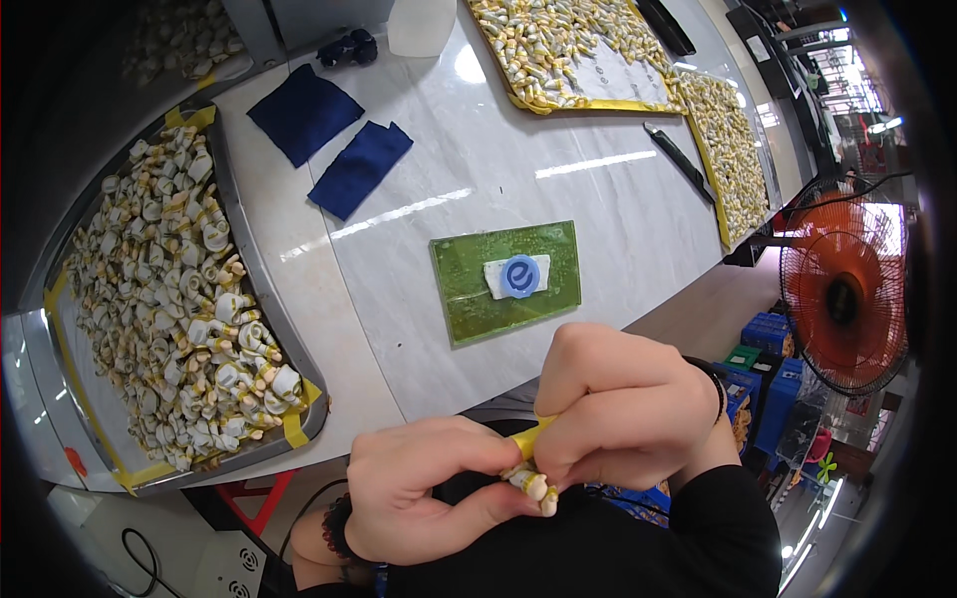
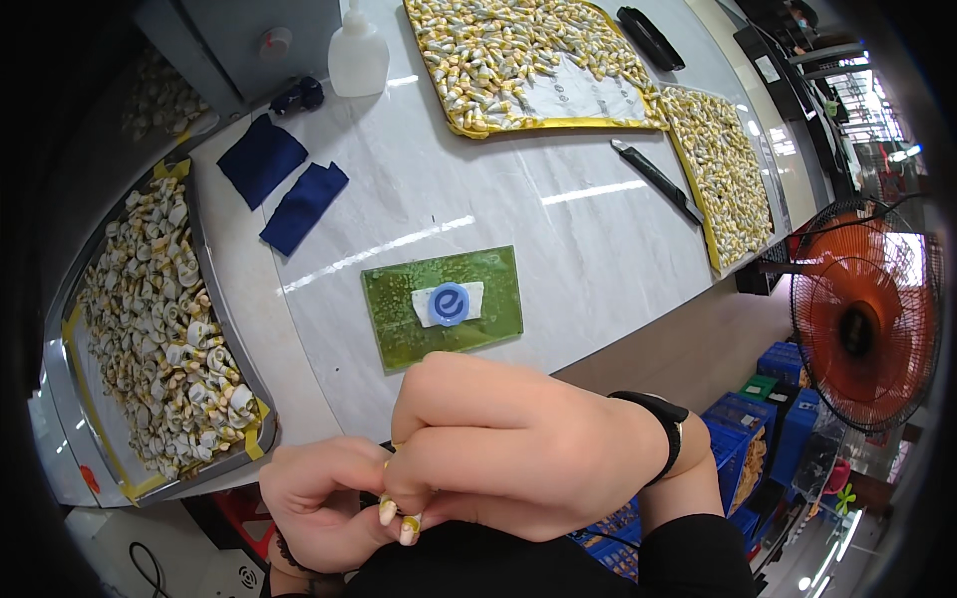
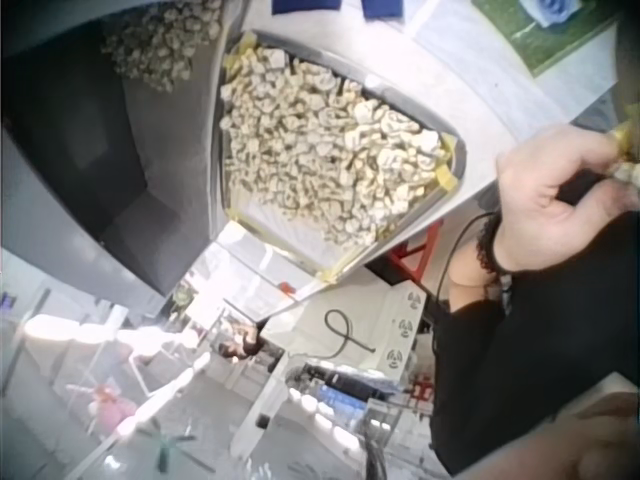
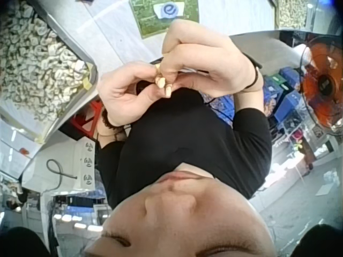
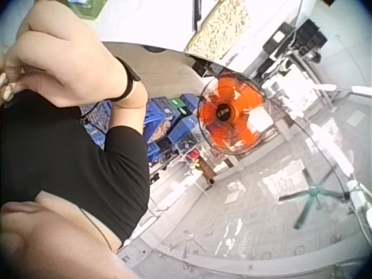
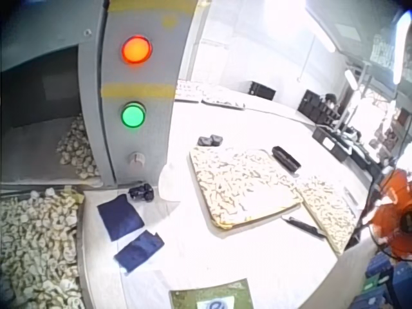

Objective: The person sits at a workstation and repeatedly picks up small white and yellow spiral-shaped objects from a tray. They apply a small amount of liquid from a squeeze bottle to the objects and then attach a small blue circular piece to the center of each spiral. The finished items are placed onto a yellow tray on the table.

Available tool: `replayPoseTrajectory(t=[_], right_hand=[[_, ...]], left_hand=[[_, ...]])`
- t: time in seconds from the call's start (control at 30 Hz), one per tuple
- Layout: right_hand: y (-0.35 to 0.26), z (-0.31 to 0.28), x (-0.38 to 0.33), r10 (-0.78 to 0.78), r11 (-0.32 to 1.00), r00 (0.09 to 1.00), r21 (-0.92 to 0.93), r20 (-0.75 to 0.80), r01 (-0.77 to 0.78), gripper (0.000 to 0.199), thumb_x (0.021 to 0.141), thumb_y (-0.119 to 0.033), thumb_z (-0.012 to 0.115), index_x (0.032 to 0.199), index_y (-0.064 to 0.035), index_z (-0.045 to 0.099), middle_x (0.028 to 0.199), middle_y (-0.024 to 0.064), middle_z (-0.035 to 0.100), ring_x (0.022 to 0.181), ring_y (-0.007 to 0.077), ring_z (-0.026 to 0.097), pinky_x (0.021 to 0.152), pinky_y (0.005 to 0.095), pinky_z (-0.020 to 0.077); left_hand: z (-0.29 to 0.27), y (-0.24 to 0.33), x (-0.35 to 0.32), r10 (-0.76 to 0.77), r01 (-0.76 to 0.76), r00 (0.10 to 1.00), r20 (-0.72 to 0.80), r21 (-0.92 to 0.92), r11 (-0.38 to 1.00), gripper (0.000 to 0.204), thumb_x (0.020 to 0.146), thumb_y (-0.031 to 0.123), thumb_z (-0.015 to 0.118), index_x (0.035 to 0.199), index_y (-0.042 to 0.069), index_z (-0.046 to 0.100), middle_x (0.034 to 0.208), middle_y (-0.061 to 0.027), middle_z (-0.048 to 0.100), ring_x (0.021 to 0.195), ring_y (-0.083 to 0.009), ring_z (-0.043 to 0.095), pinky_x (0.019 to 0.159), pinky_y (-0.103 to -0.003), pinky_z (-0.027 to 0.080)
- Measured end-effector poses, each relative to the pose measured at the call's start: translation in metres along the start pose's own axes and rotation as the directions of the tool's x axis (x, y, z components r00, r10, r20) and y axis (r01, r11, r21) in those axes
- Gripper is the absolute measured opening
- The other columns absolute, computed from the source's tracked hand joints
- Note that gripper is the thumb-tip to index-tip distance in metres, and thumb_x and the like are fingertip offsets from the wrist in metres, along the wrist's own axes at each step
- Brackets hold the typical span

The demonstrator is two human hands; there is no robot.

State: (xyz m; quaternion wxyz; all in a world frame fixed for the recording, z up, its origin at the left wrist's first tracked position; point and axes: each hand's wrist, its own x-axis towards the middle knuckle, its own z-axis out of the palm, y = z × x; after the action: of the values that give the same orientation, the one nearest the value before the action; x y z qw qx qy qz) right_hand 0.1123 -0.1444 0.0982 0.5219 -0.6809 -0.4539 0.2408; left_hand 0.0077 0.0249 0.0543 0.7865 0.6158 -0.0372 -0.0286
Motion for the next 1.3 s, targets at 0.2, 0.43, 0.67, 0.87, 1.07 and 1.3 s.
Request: replayPoseTrajectory(t=[0.2, 0.43, 0.67, 0.87, 1.07, 1.3], right_hand=[[0.004, 0.004, -0.002, -0.061, 0.998, 0.998, -0.004, 0.011, 0.061, 0.017, 0.066, -0.009, 0.079, 0.077, -0.0067, 0.067, 0.077, 0.0022, 0.054, 0.066, 0.0179, 0.053, 0.054, 0.0284, 0.0407], [0.010, -0.012, -0.021, -0.077, 0.997, 0.994, -0.016, -0.083, 0.076, 0.023, 0.073, -0.015, 0.077, 0.092, -0.0060, 0.067, 0.083, 0.0050, 0.053, 0.073, 0.0192, 0.051, 0.063, 0.0284, 0.0412], [0.015, -0.017, -0.032, -0.036, 0.995, 0.962, -0.096, -0.271, 0.010, 0.021, 0.064, -0.012, 0.081, 0.080, -0.0077, 0.069, 0.079, 0.0046, 0.050, 0.066, 0.0144, 0.049, 0.055, 0.0249, 0.0363], [-0.002, -0.019, -0.036, -0.043, 0.975, 0.940, -0.221, -0.338, -0.034, 0.021, 0.061, -0.009, 0.080, 0.078, -0.0075, 0.069, 0.077, 0.0044, 0.052, 0.066, 0.0144, 0.051, 0.057, 0.0247, 0.0391], [0.005, -0.052, -0.051, -0.022, 0.890, 0.887, -0.414, -0.462, -0.194, 0.015, 0.063, -0.001, 0.072, 0.075, -0.0061, 0.065, 0.074, 0.0050, 0.054, 0.066, 0.0157, 0.052, 0.056, 0.0251, 0.0393], [0.026, -0.132, -0.039, -0.050, 0.355, 0.892, -0.843, -0.449, -0.405, 0.013, 0.077, -0.008, 0.066, 0.086, -0.0010, 0.059, 0.085, 0.0123, 0.060, 0.081, 0.0306, 0.058, 0.072, 0.0374, 0.0449]], left_hand=[[-0.004, 0.004, -0.004, 0.003, -0.006, 0.999, 0.035, 0.096, 0.995, 0.022, 0.069, 0.006, 0.078, 0.085, -0.002, 0.066, 0.077, -0.0113, 0.067, 0.066, -0.0214, 0.066, 0.059, -0.026, 0.051], [-0.059, 0.087, -0.026, 0.091, 0.169, 0.974, -0.209, 0.931, 0.324, 0.021, 0.065, 0.007, 0.069, 0.085, -0.001, 0.065, 0.079, -0.0143, 0.064, 0.073, -0.0296, 0.061, 0.068, -0.036, 0.047], [-0.157, 0.112, 0.071, 0.102, 0.208, 0.975, -0.195, 0.968, -0.141, 0.040, 0.075, 0.019, 0.066, 0.112, 0.006, 0.060, 0.091, -0.0144, 0.063, 0.088, -0.0302, 0.058, 0.078, -0.038, 0.044], [-0.278, 0.064, 0.154, 0.329, 0.122, 0.943, -0.047, 0.970, -0.211, 0.038, 0.077, 0.027, 0.067, 0.109, 0.006, 0.062, 0.098, -0.0167, 0.064, 0.093, -0.0338, 0.060, 0.082, -0.039, 0.047], [-0.301, 0.053, 0.157, 0.354, 0.236, 0.922, -0.155, 0.951, -0.198, 0.044, 0.077, 0.029, 0.068, 0.113, 0.005, 0.058, 0.102, -0.0194, 0.063, 0.096, -0.0364, 0.059, 0.083, -0.040, 0.047], [-0.234, 0.105, 0.085, 0.241, 0.169, 0.952, -0.188, 0.981, 0.095, 0.035, 0.087, 0.016, 0.059, 0.116, -0.002, 0.053, 0.105, -0.0146, 0.061, 0.096, -0.0229, 0.059, 0.083, -0.030, 0.045]])
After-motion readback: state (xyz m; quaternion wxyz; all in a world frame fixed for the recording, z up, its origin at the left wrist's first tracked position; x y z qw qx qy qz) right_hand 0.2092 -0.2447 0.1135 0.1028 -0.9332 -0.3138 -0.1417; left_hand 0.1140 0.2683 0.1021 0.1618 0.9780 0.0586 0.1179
